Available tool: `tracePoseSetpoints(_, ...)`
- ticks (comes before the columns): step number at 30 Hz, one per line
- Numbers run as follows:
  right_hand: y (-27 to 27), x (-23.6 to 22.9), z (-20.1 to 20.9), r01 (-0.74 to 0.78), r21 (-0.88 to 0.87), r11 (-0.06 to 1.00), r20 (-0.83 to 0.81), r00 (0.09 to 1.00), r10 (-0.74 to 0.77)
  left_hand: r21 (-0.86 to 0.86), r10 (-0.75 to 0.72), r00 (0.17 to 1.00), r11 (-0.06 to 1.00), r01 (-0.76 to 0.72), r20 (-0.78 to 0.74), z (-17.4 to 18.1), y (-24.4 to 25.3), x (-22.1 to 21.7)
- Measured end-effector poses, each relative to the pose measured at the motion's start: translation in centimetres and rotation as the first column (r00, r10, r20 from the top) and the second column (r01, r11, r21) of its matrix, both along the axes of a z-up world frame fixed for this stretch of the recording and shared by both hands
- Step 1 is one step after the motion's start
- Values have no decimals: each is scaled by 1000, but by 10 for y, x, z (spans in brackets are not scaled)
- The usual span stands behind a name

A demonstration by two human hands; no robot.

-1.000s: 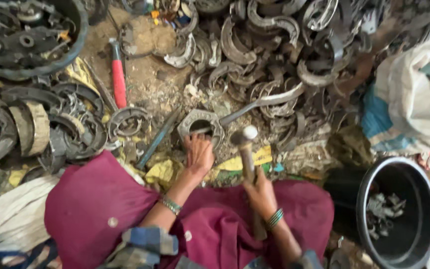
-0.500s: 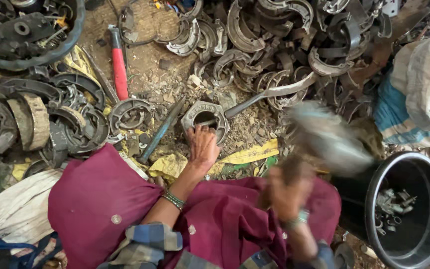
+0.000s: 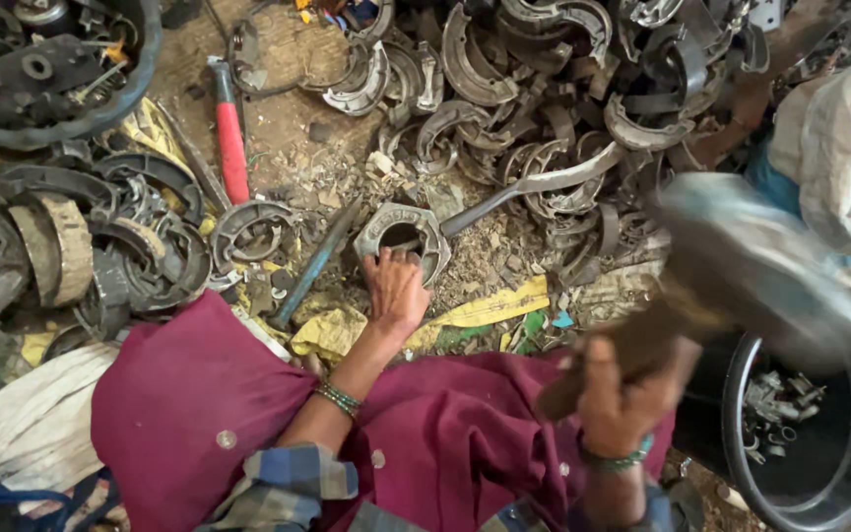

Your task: The person sits on the ground and repeatedly strikes a metal part placed on a metal block with a hammer to break it into smaller pieces. The person handles the metal part with their left hand and uses a hammer with their right hand.

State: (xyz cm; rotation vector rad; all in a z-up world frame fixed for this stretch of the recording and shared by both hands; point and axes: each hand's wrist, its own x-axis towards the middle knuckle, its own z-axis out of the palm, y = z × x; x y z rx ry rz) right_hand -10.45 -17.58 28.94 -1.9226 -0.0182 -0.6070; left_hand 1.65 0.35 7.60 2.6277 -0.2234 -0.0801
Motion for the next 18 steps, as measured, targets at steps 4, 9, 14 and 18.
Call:
tracePoseSetpoints(4, -1, 2, -8, 4, -148, 989, 51, 999, 4, 1, 20, 1000, 1000, -20, 8, -3, 1, 4)
tracePoseSetpoints(9, 9, 17, -132, -226, -511, 829, -503, 861, -75, -26, 0, 1000, 1000, 0, 18, -9, 0, -2)
tracePoseSetpoints(14, -15, -5, -136, -101, -412, 905, -601, 777, -187, -8, 19, 998, 1000, -19, 65, -8, 2, -10)
tracePoseSetpoints(18, -11, 5, -50, 92, -235, 968, -548, 809, -210, -71, 8, 1000, 997, -10, -18, -10, 8, -3)
